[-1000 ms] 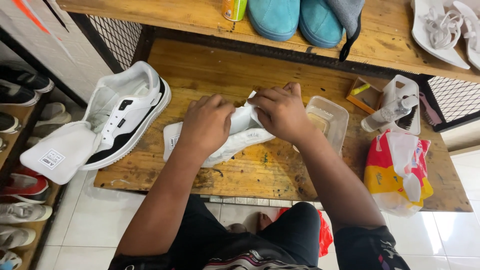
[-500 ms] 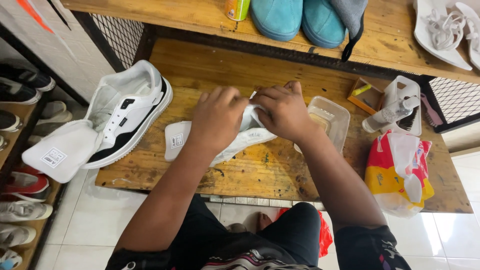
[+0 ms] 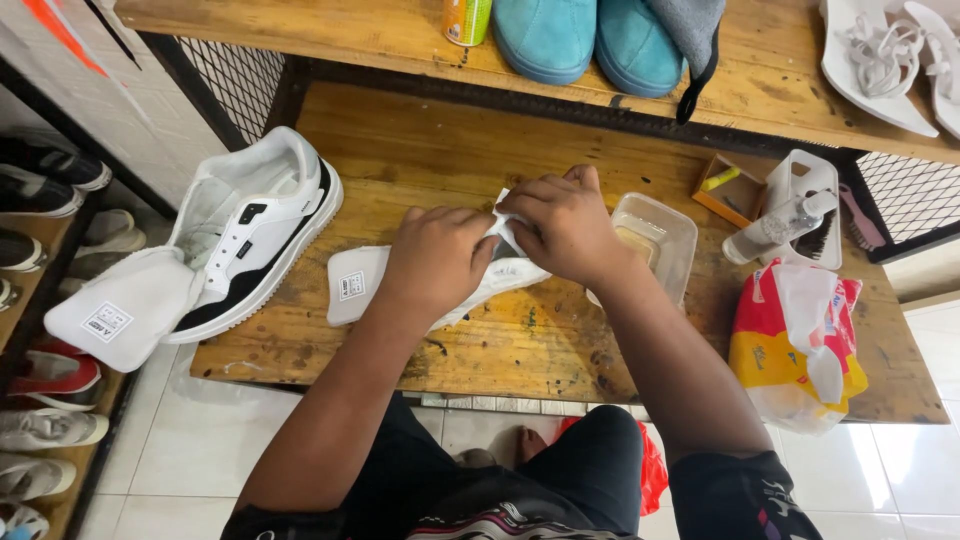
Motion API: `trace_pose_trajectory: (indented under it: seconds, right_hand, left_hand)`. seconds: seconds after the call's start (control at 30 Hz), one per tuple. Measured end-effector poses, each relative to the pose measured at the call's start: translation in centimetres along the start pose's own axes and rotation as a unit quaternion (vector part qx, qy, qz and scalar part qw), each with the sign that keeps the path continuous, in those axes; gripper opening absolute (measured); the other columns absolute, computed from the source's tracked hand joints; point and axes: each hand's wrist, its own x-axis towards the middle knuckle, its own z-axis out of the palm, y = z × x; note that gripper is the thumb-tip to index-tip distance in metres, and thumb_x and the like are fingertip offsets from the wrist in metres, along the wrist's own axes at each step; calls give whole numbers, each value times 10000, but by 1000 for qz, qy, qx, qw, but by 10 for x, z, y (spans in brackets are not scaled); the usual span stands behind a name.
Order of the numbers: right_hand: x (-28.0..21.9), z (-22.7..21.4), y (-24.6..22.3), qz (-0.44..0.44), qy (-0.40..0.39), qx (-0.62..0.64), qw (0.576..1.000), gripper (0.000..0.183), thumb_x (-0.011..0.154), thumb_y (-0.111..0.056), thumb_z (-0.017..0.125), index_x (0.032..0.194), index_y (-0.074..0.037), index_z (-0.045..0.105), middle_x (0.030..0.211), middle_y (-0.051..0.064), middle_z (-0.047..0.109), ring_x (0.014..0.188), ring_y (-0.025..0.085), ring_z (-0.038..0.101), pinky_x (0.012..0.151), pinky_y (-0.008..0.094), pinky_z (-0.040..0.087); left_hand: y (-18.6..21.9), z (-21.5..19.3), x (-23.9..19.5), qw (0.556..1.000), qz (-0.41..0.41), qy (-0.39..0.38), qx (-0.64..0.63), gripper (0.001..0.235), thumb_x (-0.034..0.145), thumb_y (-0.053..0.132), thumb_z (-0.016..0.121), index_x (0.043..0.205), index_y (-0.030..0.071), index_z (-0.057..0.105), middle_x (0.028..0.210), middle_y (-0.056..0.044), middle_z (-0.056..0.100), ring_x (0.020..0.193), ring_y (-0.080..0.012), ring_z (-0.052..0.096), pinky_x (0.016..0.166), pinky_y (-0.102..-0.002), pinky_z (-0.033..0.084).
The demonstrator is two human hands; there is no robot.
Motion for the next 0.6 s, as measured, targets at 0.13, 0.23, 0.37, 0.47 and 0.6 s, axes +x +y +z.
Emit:
trace_pose_trajectory:
  seconds: [0.13,0.23,0.37,0.47,0.6]
  right_hand:
    - [2,-3,-2,3,-4,-1,1000,125,848,-158,746,972,-164,726,985,-19,727,924,189,691,888,422,337]
    - [0,0,0,-2,-1,2,1000,148,836,-177,760,979,-172,722,991,-19,730,928,188,696,892,429,333]
    - [2,-5,0,2,-16,6,1000,159,869,-215,771,1017,-177,727,1014,-14,734,918,191,699,986,460,319]
    - [1,-6,1,3,-28,15,999,168,885,-222,770,1041,-174,727,1024,-8,732,923,202,704,1011,479,318]
    - [0,-1,6,-2,-33,15,999,185,898,-237,770,1067,-181,719,1042,-17,727,946,195,710,1043,494,317]
  left_hand:
    - [6,-11,3,1000,-19,-14,-16,308,982,302,598,1230,149,696,1105,-86,736,1020,-304,711,821,-451,477]
    - [6,-15,3,998,-24,-52,-35,327,1000,311,551,1247,152,693,1107,-89,739,1036,-315,712,852,-480,483]
    - [2,-24,-3,994,-71,-83,-19,322,1000,291,518,1217,138,699,991,-118,749,921,-357,743,845,-505,528]
    - [6,-39,-11,989,-93,-117,1,309,978,247,499,1177,142,711,910,-117,757,847,-363,756,818,-496,548]
    - [7,-48,-15,987,-92,-128,-18,343,961,146,487,1221,109,708,893,-149,764,815,-378,762,815,-491,559]
